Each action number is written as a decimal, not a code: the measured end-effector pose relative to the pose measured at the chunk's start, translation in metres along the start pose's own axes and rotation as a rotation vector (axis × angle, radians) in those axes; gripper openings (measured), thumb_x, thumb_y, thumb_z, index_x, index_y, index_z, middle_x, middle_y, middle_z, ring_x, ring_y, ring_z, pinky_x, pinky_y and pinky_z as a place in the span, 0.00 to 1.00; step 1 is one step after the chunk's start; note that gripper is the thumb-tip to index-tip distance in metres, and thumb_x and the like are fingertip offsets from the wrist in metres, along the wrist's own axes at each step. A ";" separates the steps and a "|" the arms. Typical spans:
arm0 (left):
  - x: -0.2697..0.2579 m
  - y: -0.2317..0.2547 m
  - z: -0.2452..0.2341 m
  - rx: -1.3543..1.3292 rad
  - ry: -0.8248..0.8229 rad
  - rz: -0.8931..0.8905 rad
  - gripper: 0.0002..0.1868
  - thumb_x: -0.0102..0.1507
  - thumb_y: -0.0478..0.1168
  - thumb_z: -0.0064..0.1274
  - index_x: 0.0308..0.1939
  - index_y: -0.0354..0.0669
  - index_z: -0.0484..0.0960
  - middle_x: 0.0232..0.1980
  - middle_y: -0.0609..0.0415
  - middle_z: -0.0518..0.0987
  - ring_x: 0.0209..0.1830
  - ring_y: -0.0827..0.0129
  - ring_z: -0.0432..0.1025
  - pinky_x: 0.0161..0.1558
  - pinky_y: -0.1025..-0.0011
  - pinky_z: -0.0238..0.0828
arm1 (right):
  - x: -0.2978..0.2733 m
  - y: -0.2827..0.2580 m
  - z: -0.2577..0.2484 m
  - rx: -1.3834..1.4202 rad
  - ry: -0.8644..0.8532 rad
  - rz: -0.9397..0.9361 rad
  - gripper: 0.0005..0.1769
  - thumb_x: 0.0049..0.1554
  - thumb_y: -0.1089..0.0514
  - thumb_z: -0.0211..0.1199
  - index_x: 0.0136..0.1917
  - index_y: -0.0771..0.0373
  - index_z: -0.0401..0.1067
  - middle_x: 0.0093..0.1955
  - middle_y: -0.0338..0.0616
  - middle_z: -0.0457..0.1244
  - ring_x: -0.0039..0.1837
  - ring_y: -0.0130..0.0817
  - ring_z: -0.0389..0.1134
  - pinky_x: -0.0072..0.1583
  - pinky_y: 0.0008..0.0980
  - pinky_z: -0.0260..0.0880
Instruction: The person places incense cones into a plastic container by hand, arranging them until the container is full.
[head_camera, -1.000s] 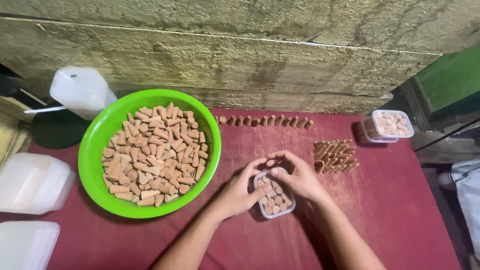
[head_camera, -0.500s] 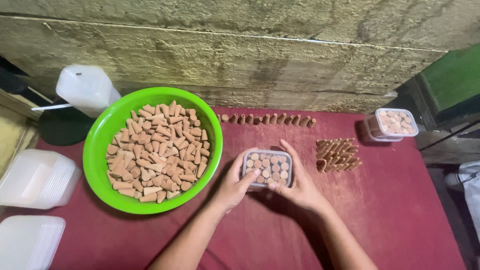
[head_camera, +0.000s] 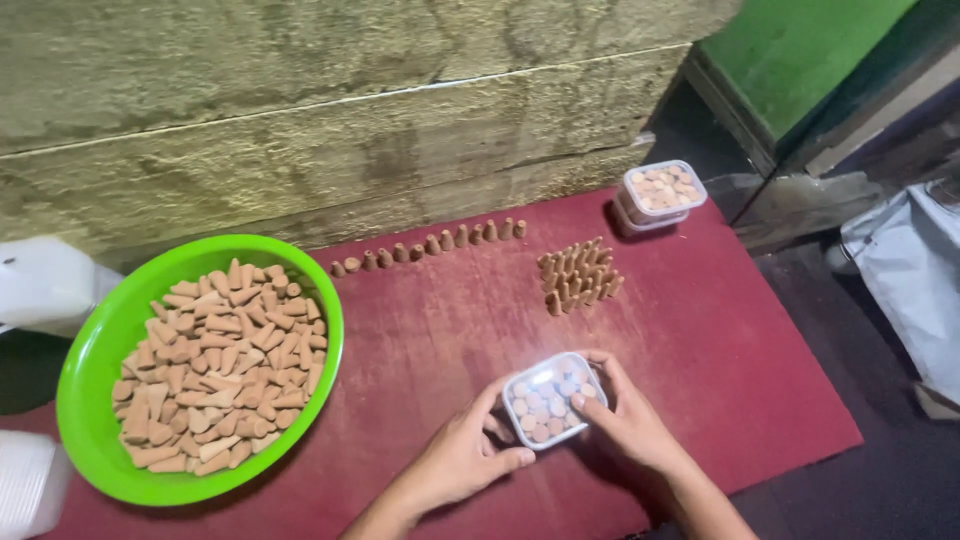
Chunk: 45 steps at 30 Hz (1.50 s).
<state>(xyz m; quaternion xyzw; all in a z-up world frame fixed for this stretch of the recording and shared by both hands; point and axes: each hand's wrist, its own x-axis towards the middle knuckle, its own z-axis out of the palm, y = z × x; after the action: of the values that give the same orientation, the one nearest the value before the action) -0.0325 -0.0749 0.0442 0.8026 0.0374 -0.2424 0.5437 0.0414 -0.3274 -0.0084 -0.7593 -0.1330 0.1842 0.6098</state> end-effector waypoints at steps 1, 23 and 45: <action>0.003 0.003 0.013 0.009 -0.014 0.002 0.48 0.55 0.44 0.67 0.76 0.69 0.59 0.41 0.58 0.80 0.26 0.78 0.75 0.39 0.79 0.77 | -0.011 0.004 -0.008 0.005 0.015 0.004 0.29 0.57 0.51 0.64 0.69 0.59 0.62 0.61 0.41 0.65 0.62 0.27 0.66 0.64 0.29 0.67; 0.215 0.069 0.181 -0.210 0.477 0.411 0.44 0.52 0.33 0.57 0.74 0.34 0.65 0.58 0.36 0.72 0.54 0.50 0.77 0.48 0.67 0.82 | 0.019 0.060 -0.156 0.100 0.608 -0.185 0.46 0.52 0.71 0.67 0.81 0.56 0.57 0.79 0.55 0.53 0.69 0.36 0.61 0.62 0.26 0.70; 0.255 0.081 0.198 -0.551 0.543 0.373 0.41 0.54 0.22 0.43 0.74 0.29 0.61 0.79 0.32 0.55 0.74 0.42 0.60 0.69 0.63 0.70 | 0.079 0.024 -0.162 -0.354 0.629 0.009 0.39 0.54 0.58 0.68 0.76 0.35 0.64 0.72 0.51 0.62 0.66 0.51 0.68 0.59 0.38 0.77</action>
<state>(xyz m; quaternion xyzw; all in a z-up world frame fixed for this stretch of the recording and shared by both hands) 0.1491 -0.3364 -0.0535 0.6552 0.0967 0.0994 0.7426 0.1830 -0.4406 -0.0102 -0.8731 0.0347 -0.0816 0.4794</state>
